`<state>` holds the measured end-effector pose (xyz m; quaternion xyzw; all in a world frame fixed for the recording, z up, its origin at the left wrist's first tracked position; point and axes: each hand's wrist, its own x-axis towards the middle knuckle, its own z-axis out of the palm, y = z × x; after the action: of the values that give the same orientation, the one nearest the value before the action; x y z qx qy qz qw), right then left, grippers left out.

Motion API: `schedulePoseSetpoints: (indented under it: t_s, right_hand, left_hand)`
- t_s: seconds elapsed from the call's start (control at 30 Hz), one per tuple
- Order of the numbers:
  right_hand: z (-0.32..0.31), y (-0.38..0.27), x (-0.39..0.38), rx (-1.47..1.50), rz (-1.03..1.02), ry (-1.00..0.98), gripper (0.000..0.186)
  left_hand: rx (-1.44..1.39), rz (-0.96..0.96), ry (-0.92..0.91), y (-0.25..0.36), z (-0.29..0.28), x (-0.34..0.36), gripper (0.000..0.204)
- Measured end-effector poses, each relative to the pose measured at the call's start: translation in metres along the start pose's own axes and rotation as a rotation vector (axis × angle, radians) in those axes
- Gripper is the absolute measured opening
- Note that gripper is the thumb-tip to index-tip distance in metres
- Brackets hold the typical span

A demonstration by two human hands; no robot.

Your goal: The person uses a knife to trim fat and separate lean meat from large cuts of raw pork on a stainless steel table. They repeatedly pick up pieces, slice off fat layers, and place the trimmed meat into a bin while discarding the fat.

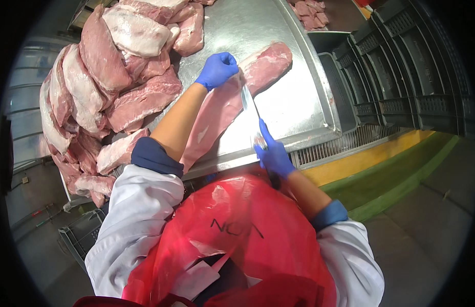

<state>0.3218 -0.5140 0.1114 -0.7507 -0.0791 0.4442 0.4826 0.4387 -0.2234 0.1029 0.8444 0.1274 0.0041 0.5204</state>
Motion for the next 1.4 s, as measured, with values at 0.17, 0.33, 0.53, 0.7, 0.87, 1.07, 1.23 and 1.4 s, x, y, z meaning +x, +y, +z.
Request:
schedulePoseSetpoints:
  t_s: [0.17,0.33,0.53,0.7,0.87,1.07,1.23,1.4]
  right_hand:
    - [-0.024,0.053,-0.013,-0.253,-0.577,0.133,0.078]
    - [-0.031,-0.03,0.09,0.117,-0.253,0.117,0.077]
    - [-0.007,0.026,0.041,-0.302,-0.439,-0.07,0.074]
    - [-0.01,-0.004,0.028,-0.4,-0.41,-0.263,0.067]
    - [-0.035,-0.065,0.111,-0.983,-0.693,-0.52,0.064]
    - [-0.059,-0.095,0.133,-1.064,-0.575,-0.762,0.062]
    - [0.013,-0.091,0.148,-0.89,-0.668,-0.788,0.066]
    - [-0.019,-0.07,0.143,-0.886,-0.743,-0.785,0.071]
  left_hand:
    - [-0.03,-0.009,0.04,-0.015,-0.026,0.005,0.008]
    - [0.029,0.072,-0.008,0.014,-0.02,-0.002,0.012]
    - [-0.234,0.072,0.143,0.03,-0.067,-0.057,0.009]
    - [-0.348,0.106,0.391,0.028,-0.169,-0.208,0.008]
    - [-0.248,-0.136,0.819,0.003,-0.231,-0.41,0.007]
    - [-0.148,-0.725,1.195,-0.083,-0.198,-0.654,0.009]
    - [0.502,-1.107,1.118,-0.18,-0.131,-0.799,0.021]
    - [0.607,-1.109,1.131,-0.12,-0.091,-0.723,0.037]
